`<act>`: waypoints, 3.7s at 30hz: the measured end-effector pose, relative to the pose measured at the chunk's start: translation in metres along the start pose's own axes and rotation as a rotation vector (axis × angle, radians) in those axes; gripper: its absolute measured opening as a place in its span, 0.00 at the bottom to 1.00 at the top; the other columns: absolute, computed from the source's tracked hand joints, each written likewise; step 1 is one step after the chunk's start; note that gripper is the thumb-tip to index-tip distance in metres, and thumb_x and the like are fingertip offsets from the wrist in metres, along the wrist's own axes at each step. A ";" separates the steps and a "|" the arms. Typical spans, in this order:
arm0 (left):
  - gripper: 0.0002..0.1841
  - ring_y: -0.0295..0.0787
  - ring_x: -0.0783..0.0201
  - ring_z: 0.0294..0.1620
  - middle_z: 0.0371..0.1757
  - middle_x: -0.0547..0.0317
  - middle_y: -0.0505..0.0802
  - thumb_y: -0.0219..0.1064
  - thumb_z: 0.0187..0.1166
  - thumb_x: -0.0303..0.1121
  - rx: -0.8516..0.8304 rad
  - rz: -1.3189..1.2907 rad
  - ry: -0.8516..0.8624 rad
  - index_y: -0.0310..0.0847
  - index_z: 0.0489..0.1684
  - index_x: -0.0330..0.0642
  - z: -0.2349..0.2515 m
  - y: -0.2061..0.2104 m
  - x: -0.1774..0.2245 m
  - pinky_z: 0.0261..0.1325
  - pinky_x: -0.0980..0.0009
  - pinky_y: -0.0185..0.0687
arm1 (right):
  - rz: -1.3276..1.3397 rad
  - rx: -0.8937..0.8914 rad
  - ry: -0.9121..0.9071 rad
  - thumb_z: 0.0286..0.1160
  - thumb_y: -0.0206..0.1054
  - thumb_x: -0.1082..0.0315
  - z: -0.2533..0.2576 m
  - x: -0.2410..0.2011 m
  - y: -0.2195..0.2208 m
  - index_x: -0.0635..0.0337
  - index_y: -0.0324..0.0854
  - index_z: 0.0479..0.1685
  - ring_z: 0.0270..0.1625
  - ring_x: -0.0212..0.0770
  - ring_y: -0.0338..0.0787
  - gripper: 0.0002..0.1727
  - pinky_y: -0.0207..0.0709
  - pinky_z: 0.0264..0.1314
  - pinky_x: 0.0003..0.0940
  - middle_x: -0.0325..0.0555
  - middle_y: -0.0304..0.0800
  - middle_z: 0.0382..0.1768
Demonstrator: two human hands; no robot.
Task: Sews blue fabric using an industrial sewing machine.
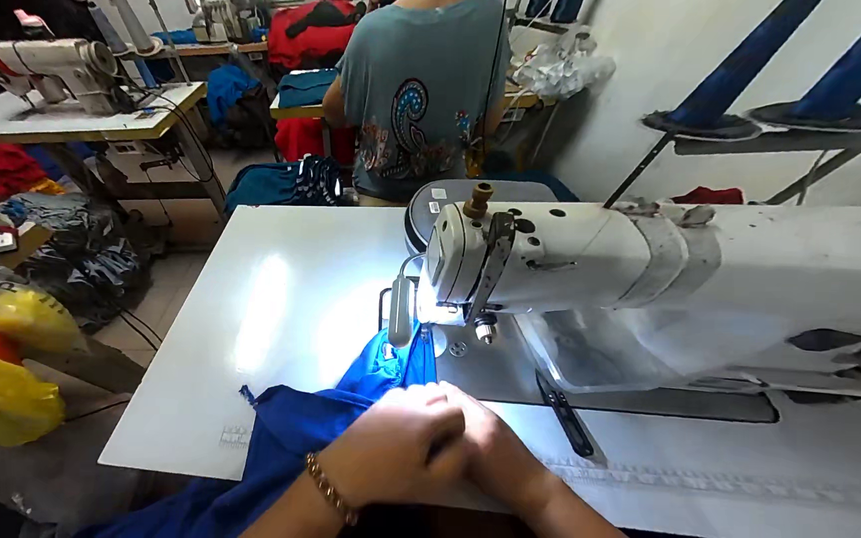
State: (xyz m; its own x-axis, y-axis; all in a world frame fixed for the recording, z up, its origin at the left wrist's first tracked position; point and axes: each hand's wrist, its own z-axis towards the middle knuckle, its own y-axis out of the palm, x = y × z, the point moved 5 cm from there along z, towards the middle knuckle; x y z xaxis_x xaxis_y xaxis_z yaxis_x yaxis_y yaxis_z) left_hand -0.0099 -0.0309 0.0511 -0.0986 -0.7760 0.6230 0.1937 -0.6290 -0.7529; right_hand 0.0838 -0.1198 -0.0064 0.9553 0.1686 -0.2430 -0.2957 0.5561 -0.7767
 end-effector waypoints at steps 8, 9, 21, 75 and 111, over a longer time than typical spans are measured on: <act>0.33 0.43 0.50 0.97 0.97 0.67 0.55 0.38 0.91 0.59 -0.167 0.462 -0.665 0.52 0.96 0.62 0.011 0.031 -0.058 0.93 0.39 0.28 | 0.042 0.059 -0.032 0.76 0.56 0.76 -0.027 0.001 -0.004 0.64 0.91 0.50 0.67 0.51 0.91 0.16 0.79 0.76 0.41 0.54 0.95 0.56; 0.34 0.45 0.50 0.97 0.97 0.65 0.56 0.38 0.91 0.60 -0.163 0.474 -0.686 0.52 0.96 0.59 0.010 0.032 -0.054 0.93 0.40 0.30 | 0.044 0.063 -0.032 0.76 0.56 0.76 -0.028 0.001 -0.006 0.64 0.90 0.50 0.68 0.50 0.91 0.16 0.79 0.77 0.40 0.54 0.95 0.56; 0.33 0.56 0.42 0.93 0.92 0.54 0.67 0.40 0.91 0.60 -0.080 0.576 -0.666 0.59 0.94 0.62 0.013 0.038 -0.050 0.91 0.37 0.37 | 0.044 -0.001 -0.066 0.76 0.55 0.76 -0.034 0.007 -0.010 0.64 0.90 0.47 0.69 0.50 0.90 0.16 0.77 0.78 0.40 0.53 0.95 0.57; 0.21 0.90 0.64 0.33 0.25 0.62 0.89 0.58 0.86 0.47 0.036 0.349 0.111 0.86 0.25 0.46 -0.036 -0.034 0.024 0.57 0.58 0.81 | -0.044 0.016 0.077 0.65 0.62 0.79 0.022 0.033 0.020 0.73 0.91 0.40 0.64 0.59 0.92 0.12 0.81 0.73 0.49 0.62 0.95 0.51; 0.32 0.47 0.49 0.96 0.94 0.68 0.63 0.46 0.86 0.67 -0.090 0.485 -0.702 0.65 0.89 0.74 0.030 0.005 -0.090 0.85 0.22 0.19 | 0.033 0.028 0.059 0.70 0.58 0.73 0.004 0.022 0.009 0.68 0.93 0.38 0.65 0.52 0.93 0.15 0.79 0.76 0.42 0.55 0.97 0.50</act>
State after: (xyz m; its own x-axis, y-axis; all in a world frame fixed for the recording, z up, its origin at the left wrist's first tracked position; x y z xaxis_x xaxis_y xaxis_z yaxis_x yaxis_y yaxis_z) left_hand 0.0289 0.0373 -0.0025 0.6075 -0.7706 0.1928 -0.0231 -0.2597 -0.9654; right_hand 0.1026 -0.1082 -0.0165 0.9430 0.1390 -0.3025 -0.3256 0.5736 -0.7516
